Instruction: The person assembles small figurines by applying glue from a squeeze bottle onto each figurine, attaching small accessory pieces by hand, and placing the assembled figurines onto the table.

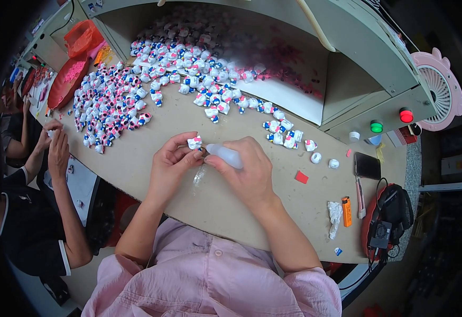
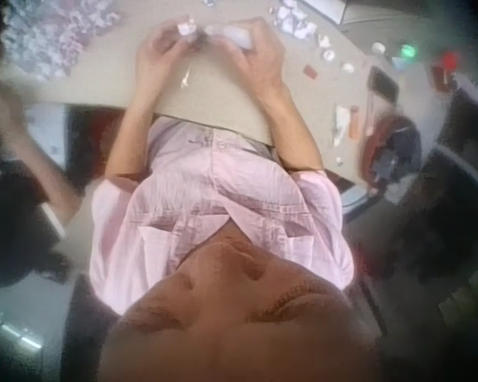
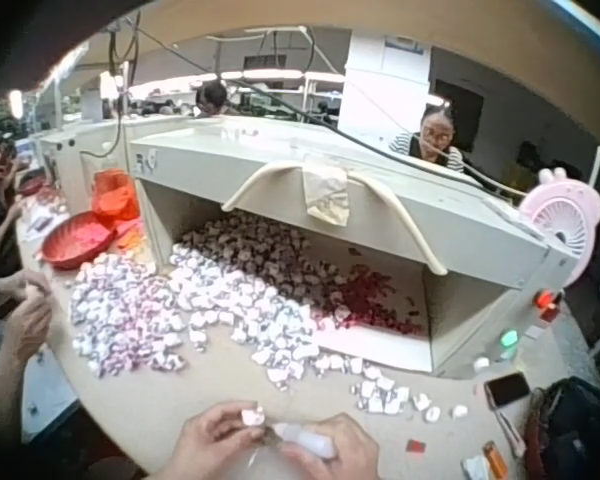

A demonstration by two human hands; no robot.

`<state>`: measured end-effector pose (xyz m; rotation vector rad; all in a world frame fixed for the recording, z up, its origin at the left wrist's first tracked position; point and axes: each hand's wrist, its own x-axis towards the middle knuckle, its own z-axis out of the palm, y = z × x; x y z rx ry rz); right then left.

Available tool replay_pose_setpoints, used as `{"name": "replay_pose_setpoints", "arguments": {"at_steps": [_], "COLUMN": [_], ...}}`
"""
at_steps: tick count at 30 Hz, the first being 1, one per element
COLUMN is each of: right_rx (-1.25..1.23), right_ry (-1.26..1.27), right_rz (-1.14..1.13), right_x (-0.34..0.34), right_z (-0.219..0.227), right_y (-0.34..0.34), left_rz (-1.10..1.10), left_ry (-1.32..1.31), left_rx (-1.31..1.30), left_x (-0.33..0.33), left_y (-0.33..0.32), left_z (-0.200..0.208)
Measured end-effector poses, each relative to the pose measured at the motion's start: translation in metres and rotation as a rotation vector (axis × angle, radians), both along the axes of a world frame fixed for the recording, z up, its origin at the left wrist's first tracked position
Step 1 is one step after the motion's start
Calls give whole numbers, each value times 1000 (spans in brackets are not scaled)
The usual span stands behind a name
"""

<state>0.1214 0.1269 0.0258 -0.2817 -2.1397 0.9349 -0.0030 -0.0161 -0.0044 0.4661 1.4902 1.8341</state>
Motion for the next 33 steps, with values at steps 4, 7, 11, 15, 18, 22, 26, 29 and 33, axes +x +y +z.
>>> {"name": "replay_pose_setpoints", "arguments": {"at_steps": [4,7,11,15,18,22,26,29,33], "right_rx": [2,13,3,-10,-102,-512,-676,-532,-38], "right_ry": [-3,6,-31,-59,-54,-69,38,-286,-464], "right_rz": [-1,-6,-29,-8,-11,-86,-120,-319,-355], "right_x": [0,0,1,3,3,1,-15,-32,-64], "right_z": [0,0,3,2,3,-3,7,14,9], "right_y": [1,2,3,3,0,23,83,124,152], "left_rz": [2,-1,30,53,34,22,7,2,1], "left_ry": [-5,-2,31,9,3,12,28,77,51], "left_rx": [-8,-15,-22,6,9,6,-22,-32,-18], "left_x": [1,1,1,2,2,-1,-2,-2,-1], "left_y": [0,0,0,2,3,1,0,3,4], "left_z": [1,3,4,3,2,-1,1,1,2]}}
